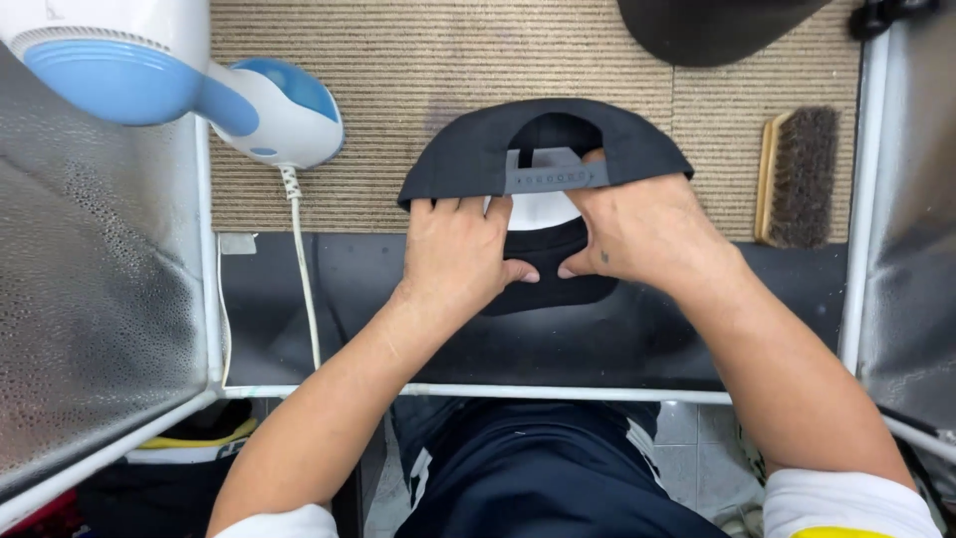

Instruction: Cleaning and steaming a baseball cap using a wooden brush and a handheld steamer.

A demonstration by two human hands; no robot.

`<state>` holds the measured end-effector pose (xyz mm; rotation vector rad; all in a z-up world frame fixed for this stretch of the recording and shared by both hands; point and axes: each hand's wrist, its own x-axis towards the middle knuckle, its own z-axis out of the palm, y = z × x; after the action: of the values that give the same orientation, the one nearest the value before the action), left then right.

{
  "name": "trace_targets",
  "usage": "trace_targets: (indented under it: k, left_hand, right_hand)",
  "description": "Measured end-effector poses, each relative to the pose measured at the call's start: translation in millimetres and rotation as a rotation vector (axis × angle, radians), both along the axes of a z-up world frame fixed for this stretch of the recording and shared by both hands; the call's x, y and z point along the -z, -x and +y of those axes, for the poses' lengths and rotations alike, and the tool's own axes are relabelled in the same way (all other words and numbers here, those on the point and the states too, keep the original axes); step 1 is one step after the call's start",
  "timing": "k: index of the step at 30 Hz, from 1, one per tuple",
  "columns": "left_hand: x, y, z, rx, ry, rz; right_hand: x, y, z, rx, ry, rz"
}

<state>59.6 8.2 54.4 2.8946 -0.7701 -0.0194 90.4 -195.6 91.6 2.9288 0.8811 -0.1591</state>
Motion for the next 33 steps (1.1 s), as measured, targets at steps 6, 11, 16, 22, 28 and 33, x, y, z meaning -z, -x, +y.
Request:
trace_targets:
  k: [6,11,16,22,28,33]
  left_hand:
    - [-14,0,-12,-0.079,-0.050,0.073]
    - [-34,0,-21,-0.126,-0.059,0.099]
    - [18,12,-14,-0.148,-0.032,0.070]
    - [36,19,-12,-0.129,-0.048,-0.003]
    - [19,8,-12,-0.061,-0.115,0.027]
    - [0,10,-10,-0.039,-0.114,0.012]
  right_hand:
    - [-1,-15,-8,-0.010,-0.011,0.117]
    - [-19,-16,-7,-0.011,-0.006,0.246]
    - [-26,-17,-5,-0.008,-0.037,0.283]
    - [-12,-8,-8,0.030,-0.029,0.274]
    - [-25,4,4,0.047,0.017,0.202]
    - [5,9,-4,0.017,0.093,0.066]
